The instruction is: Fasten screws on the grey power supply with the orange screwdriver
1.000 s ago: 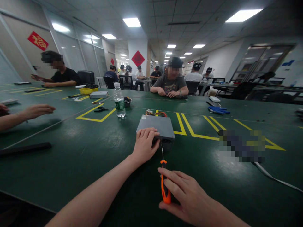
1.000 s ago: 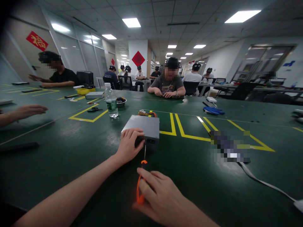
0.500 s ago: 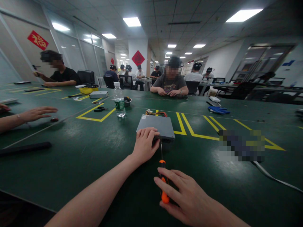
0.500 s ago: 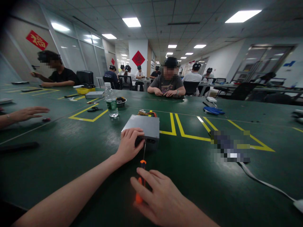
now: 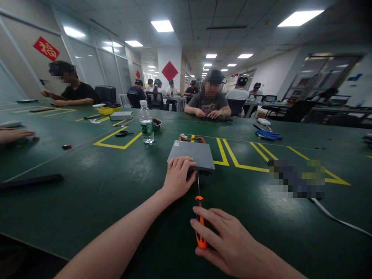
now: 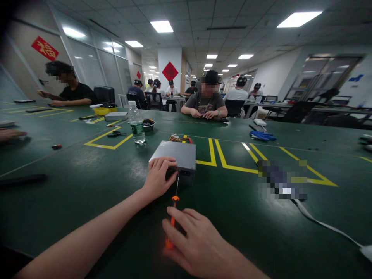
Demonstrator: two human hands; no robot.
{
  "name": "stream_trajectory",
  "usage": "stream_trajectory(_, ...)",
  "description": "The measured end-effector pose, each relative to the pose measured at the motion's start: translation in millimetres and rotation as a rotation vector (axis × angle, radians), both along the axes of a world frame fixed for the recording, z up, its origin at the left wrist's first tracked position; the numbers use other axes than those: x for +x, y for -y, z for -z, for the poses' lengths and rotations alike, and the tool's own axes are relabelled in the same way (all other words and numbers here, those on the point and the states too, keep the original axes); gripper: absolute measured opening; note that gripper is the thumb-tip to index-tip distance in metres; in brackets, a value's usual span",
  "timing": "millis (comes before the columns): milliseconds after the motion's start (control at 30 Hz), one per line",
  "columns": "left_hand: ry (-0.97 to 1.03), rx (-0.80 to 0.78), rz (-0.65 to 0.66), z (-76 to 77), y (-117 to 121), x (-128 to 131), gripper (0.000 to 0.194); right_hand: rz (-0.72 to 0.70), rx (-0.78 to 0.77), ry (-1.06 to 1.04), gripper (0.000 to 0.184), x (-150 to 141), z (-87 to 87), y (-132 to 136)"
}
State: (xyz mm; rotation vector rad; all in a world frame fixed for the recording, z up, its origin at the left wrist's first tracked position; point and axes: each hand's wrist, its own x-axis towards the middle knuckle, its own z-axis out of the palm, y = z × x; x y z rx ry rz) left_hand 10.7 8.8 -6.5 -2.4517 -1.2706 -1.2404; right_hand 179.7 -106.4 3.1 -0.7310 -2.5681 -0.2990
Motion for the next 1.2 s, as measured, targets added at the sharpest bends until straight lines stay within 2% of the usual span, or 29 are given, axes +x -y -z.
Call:
stream_trajectory(133, 0.000, 0.003, -0.005, -0.3, 0.4, 0.5, 0.018, -0.029, 0.097, -0.113, 0.031, 1.2, 6.0, -3.4)
stream_trajectory(200, 0.000, 0.002, -0.006, -0.3, 0.5, 0.7, 0.018, -0.023, 0.068, -0.126, 0.032, 2.0, 7.7, -3.7)
stream_trajectory(333, 0.004, 0.000, 0.002, -1.0, 0.9, 0.5, 0.018, 0.020, -0.032, -0.009, 0.037, 1.3, 2.9, -0.9)
stream_trajectory(400, 0.001, 0.000, 0.003, -1.5, 1.1, 0.3, 0.018, 0.015, -0.006, 0.006, 0.035, 0.5, 0.6, -0.1)
stream_trajectory(533, -0.004, -0.002, -0.003, -1.5, 0.8, 0.1, 0.019, -0.025, 0.086, -0.126, 0.028, 0.6, 3.2, -1.9)
stream_trajectory(633, -0.001, 0.000, -0.005, -0.7, 0.4, 0.2, 0.019, -0.024, 0.059, -0.142, 0.028, 1.2, 5.6, -3.6)
stream_trajectory(733, -0.003, -0.001, -0.002, -0.1, 0.3, 0.3, 0.018, 0.006, 0.007, -0.048, 0.035, 1.0, 3.7, -3.7)
stream_trajectory(833, -0.007, -0.001, 0.001, -0.2, 0.4, 0.1, 0.019, -0.008, 0.035, -0.037, 0.037, 1.5, 1.3, -3.7)
stream_trajectory(1033, -0.015, -0.005, 0.001, -0.3, -0.2, 0.1, 0.019, -0.019, 0.108, -0.215, 0.027, 5.0, 4.0, -5.8)
stream_trajectory(1200, -0.011, -0.004, -0.003, 0.7, -0.8, -0.5, 0.020, -0.007, 0.070, -0.111, 0.030, 7.2, 3.7, -6.6)
